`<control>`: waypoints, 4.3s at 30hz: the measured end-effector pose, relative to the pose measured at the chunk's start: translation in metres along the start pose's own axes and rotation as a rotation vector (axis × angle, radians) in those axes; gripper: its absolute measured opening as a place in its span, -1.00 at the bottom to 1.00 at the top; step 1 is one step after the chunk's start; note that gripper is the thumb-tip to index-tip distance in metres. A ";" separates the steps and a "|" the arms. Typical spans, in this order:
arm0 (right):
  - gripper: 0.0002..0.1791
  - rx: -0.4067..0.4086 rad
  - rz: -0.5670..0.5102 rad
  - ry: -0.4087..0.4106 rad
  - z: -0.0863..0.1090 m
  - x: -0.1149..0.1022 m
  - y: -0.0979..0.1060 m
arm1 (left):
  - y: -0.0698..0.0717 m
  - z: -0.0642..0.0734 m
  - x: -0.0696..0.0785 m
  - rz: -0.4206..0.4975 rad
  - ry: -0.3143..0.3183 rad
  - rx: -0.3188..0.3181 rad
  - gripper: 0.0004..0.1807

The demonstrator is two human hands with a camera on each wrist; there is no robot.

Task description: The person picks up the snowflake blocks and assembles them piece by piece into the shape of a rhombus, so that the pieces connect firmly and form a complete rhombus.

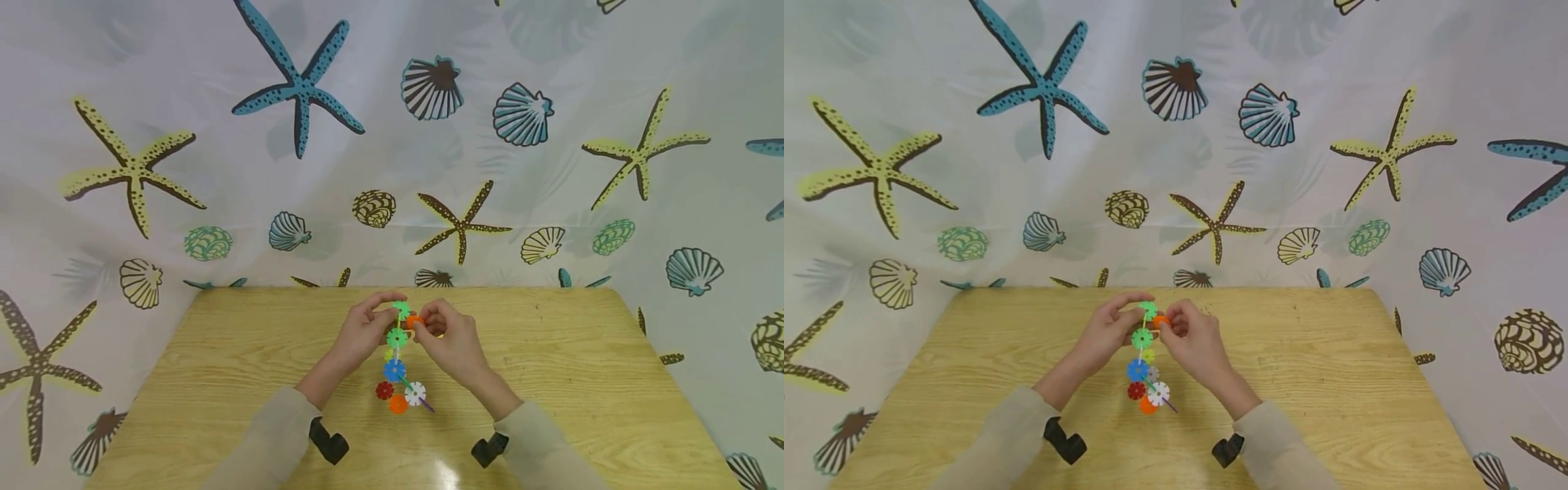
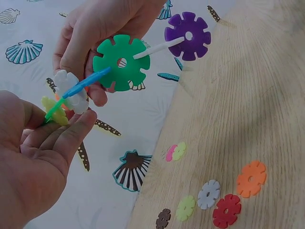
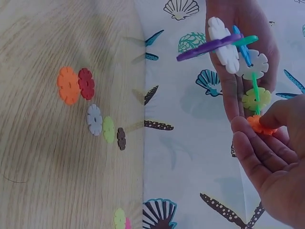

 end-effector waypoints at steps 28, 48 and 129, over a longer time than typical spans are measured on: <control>-0.92 0.098 0.070 0.190 0.002 -0.012 0.000 | -0.001 0.002 0.004 -0.017 -0.037 -0.073 -0.62; -0.69 -0.071 0.242 -0.311 -0.002 0.117 0.009 | 0.003 0.000 -0.007 0.105 -0.008 -0.083 -0.60; -0.75 -0.207 -0.435 -0.284 0.000 0.016 -0.009 | 0.008 0.004 0.005 -0.058 -0.010 -0.011 -0.64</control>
Point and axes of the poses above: each hand's wrist, its own z-axis away from the middle knuckle, its own y-axis out of the back of the hand, x = y × z, the point moved 6 cm from there along -z, towards the middle knuckle, and after that the axes turned 6 degrees about -x, right-handed, at the moved point
